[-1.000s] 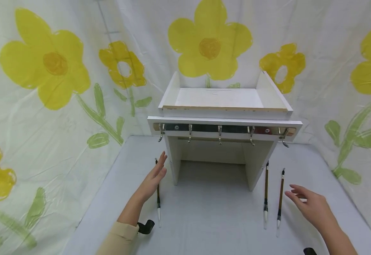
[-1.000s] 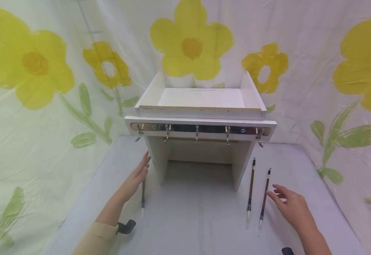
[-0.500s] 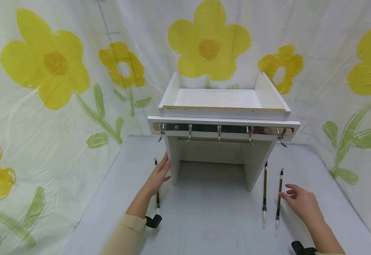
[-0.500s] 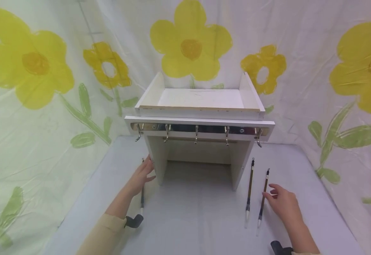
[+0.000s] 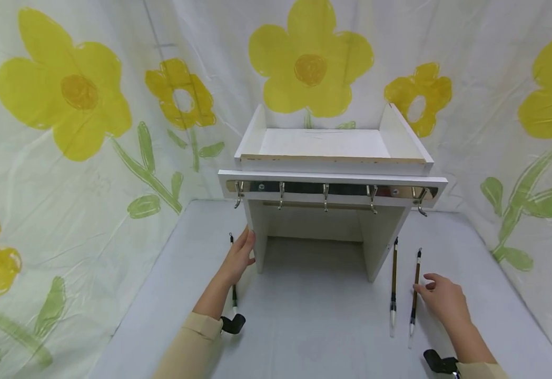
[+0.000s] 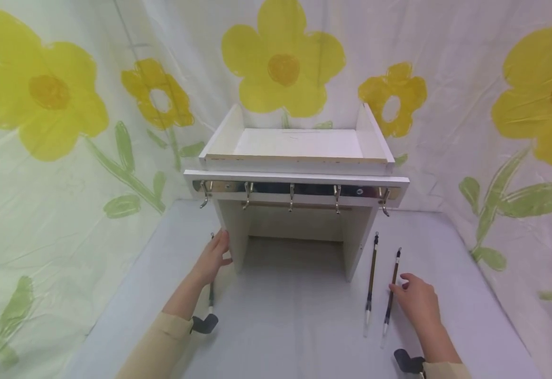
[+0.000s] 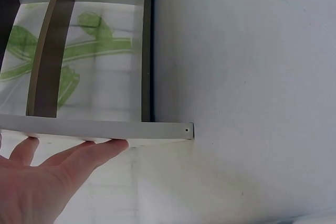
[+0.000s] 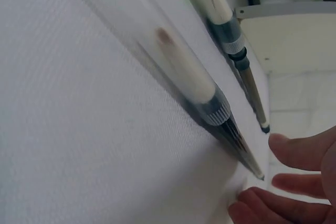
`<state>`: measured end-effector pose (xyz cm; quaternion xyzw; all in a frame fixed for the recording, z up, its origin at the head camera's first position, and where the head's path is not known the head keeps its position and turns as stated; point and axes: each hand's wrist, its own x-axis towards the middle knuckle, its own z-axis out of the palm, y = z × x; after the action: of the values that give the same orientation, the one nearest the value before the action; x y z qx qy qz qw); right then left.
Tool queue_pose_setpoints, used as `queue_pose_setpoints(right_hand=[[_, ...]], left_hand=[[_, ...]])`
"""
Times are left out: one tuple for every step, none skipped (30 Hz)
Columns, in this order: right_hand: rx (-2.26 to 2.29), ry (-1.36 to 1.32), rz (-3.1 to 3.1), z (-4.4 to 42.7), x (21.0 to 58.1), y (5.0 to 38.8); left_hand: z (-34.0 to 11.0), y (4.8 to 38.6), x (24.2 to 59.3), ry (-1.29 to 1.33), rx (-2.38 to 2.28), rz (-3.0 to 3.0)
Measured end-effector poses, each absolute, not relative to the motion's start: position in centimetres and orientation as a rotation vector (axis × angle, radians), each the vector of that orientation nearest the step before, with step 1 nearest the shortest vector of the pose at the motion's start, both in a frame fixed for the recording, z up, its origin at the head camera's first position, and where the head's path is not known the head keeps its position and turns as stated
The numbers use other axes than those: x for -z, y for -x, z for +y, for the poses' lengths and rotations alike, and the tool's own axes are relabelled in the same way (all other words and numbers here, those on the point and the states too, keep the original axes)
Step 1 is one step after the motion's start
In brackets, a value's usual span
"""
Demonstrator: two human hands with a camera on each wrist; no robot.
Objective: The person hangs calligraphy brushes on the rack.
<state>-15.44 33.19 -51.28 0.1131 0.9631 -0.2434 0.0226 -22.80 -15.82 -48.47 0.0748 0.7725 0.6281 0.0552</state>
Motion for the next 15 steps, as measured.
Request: queue_pose_setpoints(right_hand=[[0.751,-0.362,2.983,33.2,51.4,15.5],[0.752,-0.369,2.986,33.1,51.6,15.5],[0.754,-0.371,2.99,33.1,51.7,15.6],[0.759,-0.371,2.994,33.0,51.8,15.6],[0.765,-0.367,2.997,32.9,51.9,15.7],[0.773,-0.365,2.997,32.9,52.1,15.8],[0.782,-0.366,2.99,32.8,52.1,15.8],[0.793,-0.369,2.985,32.7,52.2,15.9],[0.802,-0.374,2.98,32.7,52.3,16.0],[0.807,-0.384,2.975,32.6,52.4,16.0],[0.814,-0.392,2.968,32.6,52.4,16.1],[0.819,-0.403,2.961,32.5,52.5,16.1],[0.829,-0.414,2.952,32.5,52.5,16.2],[0.84,-0.425,2.943,32.5,52.5,16.2],[0.853,-0.436,2.932,32.5,52.5,16.2]], left_hand=[[-15.7,22.9,48.4,-0.23,-1.898,2.353],[-15.7,22.9,48.4,-0.231,-1.893,2.358],[-15.6,23.0,48.4,-0.234,-1.891,2.363],[-15.6,23.0,48.3,-0.229,-1.886,2.369],[-15.5,22.9,48.3,-0.226,-1.881,2.376],[-15.5,22.9,48.3,-0.224,-1.881,2.38],[-15.5,22.9,48.3,-0.229,-1.883,2.382],[-15.5,22.9,48.3,-0.225,-1.885,2.38],[-15.5,22.9,48.3,-0.221,-1.883,2.382],[-15.5,22.9,48.3,-0.214,-1.882,2.381],[-15.5,22.9,48.3,-0.214,-1.882,2.38],[-15.5,22.8,48.3,-0.216,-1.878,2.381],[-15.5,22.8,48.3,-0.224,-1.872,2.384],[-15.5,22.8,48.3,-0.225,-1.869,2.387],[-15.5,22.8,48.2,-0.228,-1.862,2.396]])
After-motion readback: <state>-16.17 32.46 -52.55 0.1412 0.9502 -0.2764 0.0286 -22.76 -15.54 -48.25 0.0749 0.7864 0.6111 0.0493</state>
